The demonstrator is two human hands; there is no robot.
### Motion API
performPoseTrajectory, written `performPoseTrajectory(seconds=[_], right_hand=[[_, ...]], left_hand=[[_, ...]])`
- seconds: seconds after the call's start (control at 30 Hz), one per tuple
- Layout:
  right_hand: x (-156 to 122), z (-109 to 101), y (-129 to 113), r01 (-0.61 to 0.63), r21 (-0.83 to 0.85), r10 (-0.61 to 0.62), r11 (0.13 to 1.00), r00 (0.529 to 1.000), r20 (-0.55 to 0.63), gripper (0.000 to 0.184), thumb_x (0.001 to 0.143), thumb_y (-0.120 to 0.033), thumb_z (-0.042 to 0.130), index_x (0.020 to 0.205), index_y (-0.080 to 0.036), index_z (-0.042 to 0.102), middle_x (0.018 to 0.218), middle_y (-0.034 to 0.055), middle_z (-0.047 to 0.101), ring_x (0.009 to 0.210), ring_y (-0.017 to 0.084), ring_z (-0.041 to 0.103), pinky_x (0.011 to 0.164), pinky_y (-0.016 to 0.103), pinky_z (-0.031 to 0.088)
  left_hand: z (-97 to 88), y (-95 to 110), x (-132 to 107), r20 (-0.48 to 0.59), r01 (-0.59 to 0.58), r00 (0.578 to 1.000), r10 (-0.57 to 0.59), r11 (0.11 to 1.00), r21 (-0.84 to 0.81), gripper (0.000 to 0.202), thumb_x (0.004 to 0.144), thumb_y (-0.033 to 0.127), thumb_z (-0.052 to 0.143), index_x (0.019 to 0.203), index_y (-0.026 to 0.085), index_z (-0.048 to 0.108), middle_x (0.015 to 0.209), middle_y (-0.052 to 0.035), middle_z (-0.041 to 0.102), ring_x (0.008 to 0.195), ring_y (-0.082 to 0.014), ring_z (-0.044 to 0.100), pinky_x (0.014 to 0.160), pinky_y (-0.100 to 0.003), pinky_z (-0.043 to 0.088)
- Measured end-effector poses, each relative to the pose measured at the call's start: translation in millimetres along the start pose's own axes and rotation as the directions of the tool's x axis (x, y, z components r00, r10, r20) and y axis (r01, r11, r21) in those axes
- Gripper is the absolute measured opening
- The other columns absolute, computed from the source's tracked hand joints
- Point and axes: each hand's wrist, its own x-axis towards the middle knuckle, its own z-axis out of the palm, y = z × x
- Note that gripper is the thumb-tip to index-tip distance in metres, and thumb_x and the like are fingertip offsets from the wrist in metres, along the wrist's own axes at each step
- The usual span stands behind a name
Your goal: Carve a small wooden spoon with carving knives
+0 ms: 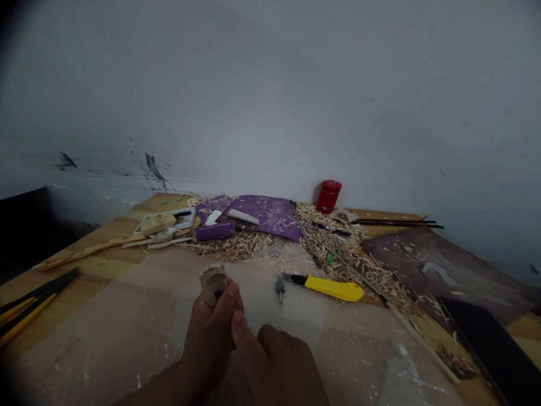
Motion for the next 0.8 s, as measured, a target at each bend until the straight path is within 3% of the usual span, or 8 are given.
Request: performPoseTrajectory(seconds=[0.33, 0.53, 0.67, 0.8], right_hand=[[0, 14, -5, -0.019, 0.001, 0.019, 1.0, 0.999, -0.039, 0.047, 0.09, -0.016, 0.028, 0.137, -0.014, 0.019, 0.064, 0.0018, 0.057, 0.049, 0.016, 0.056, 0.041, 0.024, 0.038], [11, 13, -9, -0.039, 0.039, 0.045, 0.998, 0.982, -0.185, 0.042, 0.091, -0.016, 0.023, 0.132, -0.015, 0.027, 0.062, 0.003, 0.058, 0.047, 0.017, 0.057, 0.042, 0.025, 0.041], [14, 7, -6, -0.075, 0.181, 0.096, 0.981, 0.989, -0.109, 0.04, 0.09, -0.013, 0.029, 0.13, -0.017, 0.032, 0.07, 0.0043, 0.062, 0.055, 0.018, 0.06, 0.049, 0.026, 0.046], [9, -1, 2, -0.158, 0.359, 0.18, 0.92, 0.983, -0.028, 0.042, 0.09, -0.015, 0.035, 0.131, -0.023, 0.034, 0.083, 0.004, 0.064, 0.073, 0.017, 0.063, 0.063, 0.028, 0.049]], left_hand=[[-0.6, 5, -2, 0.001, 0.056, 0.998, -0.056, 0.996, -0.071, 0.03, 0.076, 0.041, 0.051, 0.059, 0.02, 0.038, 0.045, 0.007, 0.038, 0.042, -0.0077, 0.033, 0.041, -0.021, 0.029], [0.4, 7, -4, 0.029, 0.03, 0.999, -0.029, 0.998, -0.046, 0.036, 0.079, 0.049, 0.046, 0.061, 0.019, 0.039, 0.046, 0.0063, 0.04, 0.042, -0.0066, 0.035, 0.04, -0.018, 0.031], [4.8, 4, -3, 0.064, 0.068, 0.996, -0.063, 0.995, -0.073, 0.038, 0.079, 0.055, 0.042, 0.064, 0.02, 0.039, 0.044, 0.0072, 0.04, 0.037, -0.006, 0.035, 0.035, -0.017, 0.029], [3.1, -1, 6, 0.179, 0.109, 0.98, -0.086, 0.986, -0.125, 0.037, 0.072, 0.054, 0.053, 0.066, 0.02, 0.039, 0.038, 0.0092, 0.038, 0.03, -0.0056, 0.031, 0.03, -0.016, 0.021]])
